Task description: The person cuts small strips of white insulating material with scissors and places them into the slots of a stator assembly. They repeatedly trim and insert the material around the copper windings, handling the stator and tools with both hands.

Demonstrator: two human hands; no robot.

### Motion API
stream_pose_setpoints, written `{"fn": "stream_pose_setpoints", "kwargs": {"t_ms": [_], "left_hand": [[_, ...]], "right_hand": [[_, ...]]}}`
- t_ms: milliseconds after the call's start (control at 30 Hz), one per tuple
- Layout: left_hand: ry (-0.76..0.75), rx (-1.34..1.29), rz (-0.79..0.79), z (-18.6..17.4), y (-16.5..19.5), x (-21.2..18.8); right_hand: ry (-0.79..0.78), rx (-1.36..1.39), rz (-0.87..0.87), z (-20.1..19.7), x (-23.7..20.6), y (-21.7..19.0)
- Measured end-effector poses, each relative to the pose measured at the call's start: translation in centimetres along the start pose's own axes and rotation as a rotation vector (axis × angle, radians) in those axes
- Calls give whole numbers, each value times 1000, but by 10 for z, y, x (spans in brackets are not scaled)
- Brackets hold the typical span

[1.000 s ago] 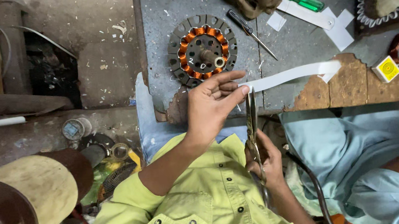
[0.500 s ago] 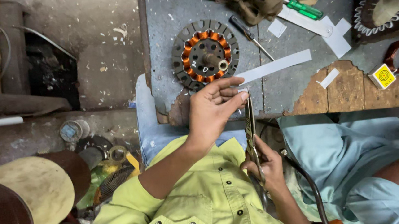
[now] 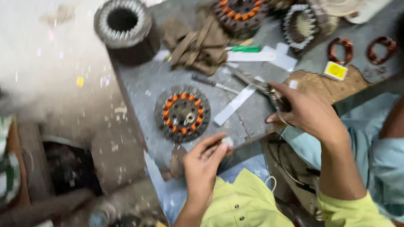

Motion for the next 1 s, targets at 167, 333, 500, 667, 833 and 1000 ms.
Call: {"fn": "stream_pose_setpoints", "kwargs": {"t_ms": [167,333,500,667,833,1000], "left_hand": [[40,-38,-66,-12,-8,-4],[-26,-26,-19,-5,-17,-8],[-152,471,384,12,9,-13],[-215,704,641,32,35,-13],[-334,708,553,32,40,-9],[-332,738,684,30,48,-15]], "right_hand": [[231,171,-446,-11,-15,-13],[-118,715,-492,38,-62,-24],[-92,876,-340,69,-67,-18],[-376,1146,-122,98,-64,-9],[-408,1238,-52,117,-64,6],[-241,1351,-31,125,-66,11]]}}
Point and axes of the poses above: each hand's wrist, its own x-axis towards the middle knuckle, its own z-axis out of the palm, y = z × x, the point moved 3 cm from there along x, towards the middle knuckle, and after that the axes turned 15 degrees about z, right-handed, at the moved point
